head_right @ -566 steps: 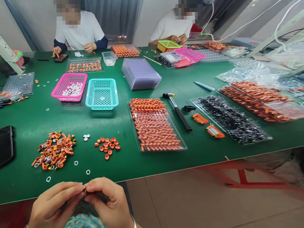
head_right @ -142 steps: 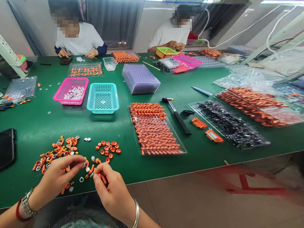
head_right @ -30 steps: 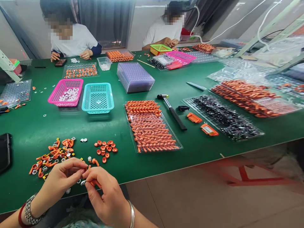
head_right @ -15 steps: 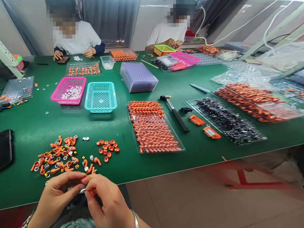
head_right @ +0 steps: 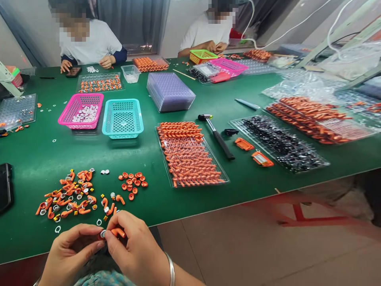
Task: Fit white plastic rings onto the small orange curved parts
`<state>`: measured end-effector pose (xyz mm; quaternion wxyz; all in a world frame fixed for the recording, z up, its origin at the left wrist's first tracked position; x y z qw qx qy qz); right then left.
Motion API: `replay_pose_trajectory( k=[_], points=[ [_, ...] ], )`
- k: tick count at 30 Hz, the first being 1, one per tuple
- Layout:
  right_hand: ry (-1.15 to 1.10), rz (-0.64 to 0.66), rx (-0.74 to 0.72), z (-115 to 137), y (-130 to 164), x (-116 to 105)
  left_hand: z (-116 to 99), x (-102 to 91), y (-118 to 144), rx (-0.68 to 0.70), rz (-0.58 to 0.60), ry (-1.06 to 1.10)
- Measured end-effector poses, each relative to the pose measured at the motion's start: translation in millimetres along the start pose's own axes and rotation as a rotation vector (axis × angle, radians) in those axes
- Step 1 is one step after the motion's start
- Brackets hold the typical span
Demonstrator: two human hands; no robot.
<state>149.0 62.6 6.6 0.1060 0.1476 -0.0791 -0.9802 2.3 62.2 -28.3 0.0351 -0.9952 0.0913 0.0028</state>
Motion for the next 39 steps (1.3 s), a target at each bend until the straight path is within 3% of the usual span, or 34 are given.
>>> replay_pose_trajectory(
  k=[17, 22, 39],
  points=[
    [0.062, -0.039, -0.066, 6, 6, 4, -42, 4.6, -6, 0.318, 0.067, -0.286],
    [0.065, -0.058, -0.107, 7, 9, 8, -53, 1.6, -3, 0.400, 0.026, -0.350],
    [-0.022, 0.099, -0.100, 8, 7, 11, -53, -4.2, -3, 0.322, -0.018, -0.169]
  ],
)
Point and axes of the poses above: each hand's wrist, its own y-axis away from the middle knuckle, its own x-axis out of the palm, z = x × y, the point moved 8 cm from there along -y, towards the middle knuckle, and after that the axes turned 13 degrees about x, right-handed, at the moved point
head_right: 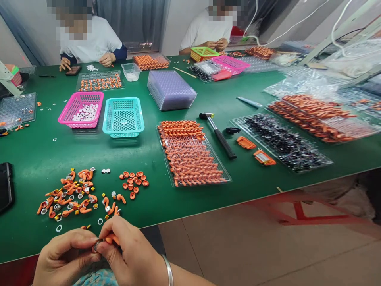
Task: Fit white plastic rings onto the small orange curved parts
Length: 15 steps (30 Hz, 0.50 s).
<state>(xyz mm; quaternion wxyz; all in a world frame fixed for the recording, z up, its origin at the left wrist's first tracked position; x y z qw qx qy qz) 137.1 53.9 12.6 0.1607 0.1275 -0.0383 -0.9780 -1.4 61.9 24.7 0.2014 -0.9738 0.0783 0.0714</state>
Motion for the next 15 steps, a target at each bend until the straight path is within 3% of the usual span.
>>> replay_pose_trajectory(
  k=[6, 11, 15],
  points=[
    [0.074, 0.082, 0.012, 10, -3, -7, 0, 2.8, 3, 0.019, 0.089, -0.030],
    [0.041, 0.112, 0.057, 7, -5, -4, 6, 0.8, 9, -0.084, 0.001, 0.076],
    [-0.004, 0.109, 0.070, 4, -3, 1, 6, 4.0, 12, -0.102, 0.031, 0.084]
  ],
)
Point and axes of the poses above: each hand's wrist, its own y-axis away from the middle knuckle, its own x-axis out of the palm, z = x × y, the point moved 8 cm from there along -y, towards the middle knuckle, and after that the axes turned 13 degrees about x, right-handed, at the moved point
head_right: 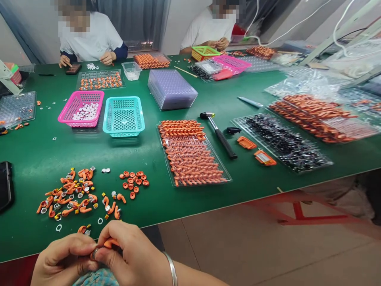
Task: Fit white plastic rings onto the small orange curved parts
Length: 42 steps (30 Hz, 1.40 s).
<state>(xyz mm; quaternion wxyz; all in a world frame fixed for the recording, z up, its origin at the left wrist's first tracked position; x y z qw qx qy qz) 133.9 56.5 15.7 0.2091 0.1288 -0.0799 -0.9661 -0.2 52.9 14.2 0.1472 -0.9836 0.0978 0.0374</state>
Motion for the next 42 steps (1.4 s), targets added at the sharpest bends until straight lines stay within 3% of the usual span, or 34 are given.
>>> replay_pose_trajectory(
  k=[5, 11, 13, 17, 21, 27, 38, 42],
  points=[
    [0.012, -0.049, -0.002, -4, 0, 2, 2, 2.1, 3, 0.014, 0.012, -0.001],
    [-0.073, -0.031, 0.059, -9, -6, -2, 21, -3.2, 4, -0.103, -0.059, 0.050],
    [-0.032, -0.051, 0.030, -7, -6, -4, 12, -5.7, 0, 0.025, -0.047, -0.059],
    [0.117, -0.108, -0.052, -1, 0, -4, -17, -3.1, 2, 0.411, 0.052, -0.430],
    [0.162, -0.116, -0.069, 0, 4, -2, -22, 3.6, 9, 0.551, 0.176, -0.627],
    [0.042, -0.010, 0.020, -4, -2, -2, -27, 6.4, -4, 0.487, 0.182, -0.427],
    [-0.554, 0.313, 0.323, -31, -10, 23, -26, 10.5, -5, 0.420, 0.275, -0.241],
    [-0.679, 0.309, 0.414, -41, -6, 35, -26, 14.3, -4, 0.389, 0.292, -0.119]
  ],
)
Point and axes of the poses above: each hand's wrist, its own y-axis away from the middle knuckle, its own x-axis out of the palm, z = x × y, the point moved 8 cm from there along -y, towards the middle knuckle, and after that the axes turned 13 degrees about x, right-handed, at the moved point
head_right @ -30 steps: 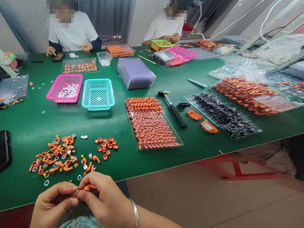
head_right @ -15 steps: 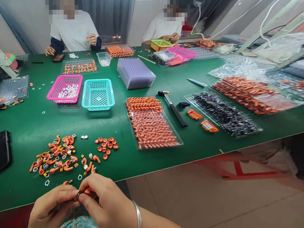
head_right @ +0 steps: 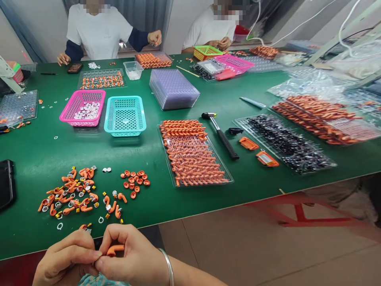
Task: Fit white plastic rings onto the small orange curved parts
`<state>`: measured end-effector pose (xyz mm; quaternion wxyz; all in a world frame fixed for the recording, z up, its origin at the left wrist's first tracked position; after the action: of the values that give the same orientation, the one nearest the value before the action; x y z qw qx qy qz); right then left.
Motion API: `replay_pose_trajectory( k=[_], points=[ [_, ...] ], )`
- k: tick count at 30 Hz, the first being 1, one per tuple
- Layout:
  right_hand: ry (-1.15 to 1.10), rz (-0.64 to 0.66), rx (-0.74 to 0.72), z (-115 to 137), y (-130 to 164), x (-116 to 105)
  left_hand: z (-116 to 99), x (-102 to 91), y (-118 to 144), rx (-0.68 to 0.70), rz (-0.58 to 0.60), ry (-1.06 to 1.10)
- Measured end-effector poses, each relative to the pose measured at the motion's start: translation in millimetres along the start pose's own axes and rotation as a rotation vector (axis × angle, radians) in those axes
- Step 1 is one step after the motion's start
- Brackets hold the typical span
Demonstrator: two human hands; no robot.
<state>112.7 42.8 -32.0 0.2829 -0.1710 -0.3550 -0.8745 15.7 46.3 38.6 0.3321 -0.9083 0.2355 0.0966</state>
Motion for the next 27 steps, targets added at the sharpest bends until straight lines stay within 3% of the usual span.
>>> replay_pose_trajectory(
  k=[3, 7, 10, 14, 18, 27],
  points=[
    [-0.102, -0.047, -0.021, -8, -4, -2, 6, 0.8, 1, -0.062, -0.062, 0.074],
    [-0.240, -0.033, 0.011, -17, -10, -5, 27, -2.4, 9, -0.271, -0.229, 0.140],
    [-0.264, 0.025, 0.023, -13, -11, -5, 45, 1.2, 21, -0.466, -0.356, 0.311],
    [-0.255, 0.021, -0.014, -2, -6, -8, 60, 11.8, 37, -0.636, -0.436, 0.538],
    [-0.233, 0.025, -0.028, 1, -4, -7, 62, 11.7, 41, -0.659, -0.466, 0.572],
    [-0.132, -0.089, -0.173, 10, 6, -8, 57, 2.2, 35, -0.519, -0.423, 0.444]
  ],
)
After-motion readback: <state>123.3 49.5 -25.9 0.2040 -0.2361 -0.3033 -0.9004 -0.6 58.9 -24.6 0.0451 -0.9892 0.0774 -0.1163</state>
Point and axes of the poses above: each hand's wrist, its own y-axis away from the middle knuckle, its own x-axis out of the palm, z = x × y, the point moved 8 cm from there along -y, towards the middle knuckle, and after that the axes turned 13 degrees about x, right-handed, at the moved point
